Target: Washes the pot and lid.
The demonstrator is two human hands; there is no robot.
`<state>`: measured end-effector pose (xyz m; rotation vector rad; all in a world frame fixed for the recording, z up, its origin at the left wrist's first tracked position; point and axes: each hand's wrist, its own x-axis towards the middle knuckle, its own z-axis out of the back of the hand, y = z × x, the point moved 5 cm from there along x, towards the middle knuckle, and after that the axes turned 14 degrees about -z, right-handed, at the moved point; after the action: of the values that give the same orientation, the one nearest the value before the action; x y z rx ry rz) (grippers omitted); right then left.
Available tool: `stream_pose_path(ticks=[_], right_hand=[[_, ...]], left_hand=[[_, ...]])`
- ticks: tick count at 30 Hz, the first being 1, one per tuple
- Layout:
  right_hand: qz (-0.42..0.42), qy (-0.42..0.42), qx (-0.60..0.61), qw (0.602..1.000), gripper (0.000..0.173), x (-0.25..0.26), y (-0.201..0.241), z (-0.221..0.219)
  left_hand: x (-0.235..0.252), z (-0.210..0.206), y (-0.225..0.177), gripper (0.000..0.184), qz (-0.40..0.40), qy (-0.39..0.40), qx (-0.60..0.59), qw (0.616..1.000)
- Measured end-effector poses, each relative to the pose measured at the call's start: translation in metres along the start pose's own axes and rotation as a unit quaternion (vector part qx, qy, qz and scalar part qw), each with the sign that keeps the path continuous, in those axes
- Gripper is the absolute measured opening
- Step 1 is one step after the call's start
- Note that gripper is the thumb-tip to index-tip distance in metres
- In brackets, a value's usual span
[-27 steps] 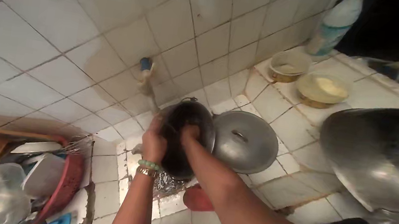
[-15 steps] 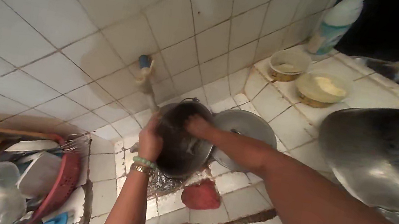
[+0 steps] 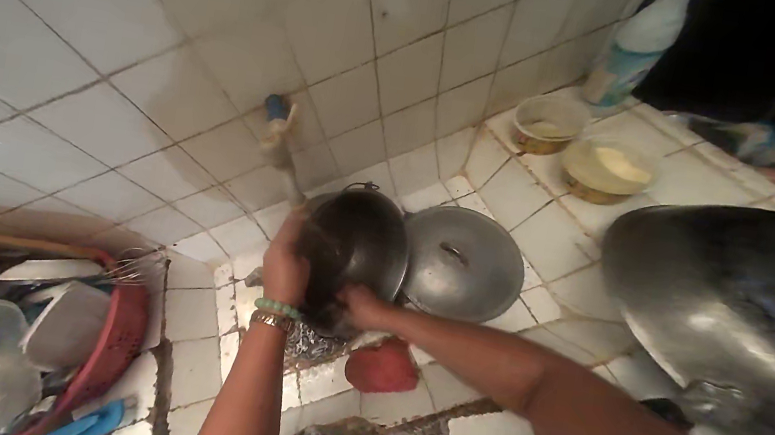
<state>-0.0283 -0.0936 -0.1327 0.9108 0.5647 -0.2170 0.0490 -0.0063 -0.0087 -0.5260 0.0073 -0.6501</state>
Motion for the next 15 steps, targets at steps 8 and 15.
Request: stream_pose_path(ticks=[8, 15], right_hand=[[-0.052, -0.053, -0.148, 0.986, 0.036, 0.019, -0.016, 0.006], [-0.019, -0.227, 0.434, 0.872, 0.048, 0.032, 0.057, 0.084]], left_hand=[[0.01, -0.005, -0.005, 0.053, -0.047, 0.008, -0.042, 0.998], [0.004, 0.003, 0.009, 0.04, 0.034, -0.038, -0.099, 0.994]])
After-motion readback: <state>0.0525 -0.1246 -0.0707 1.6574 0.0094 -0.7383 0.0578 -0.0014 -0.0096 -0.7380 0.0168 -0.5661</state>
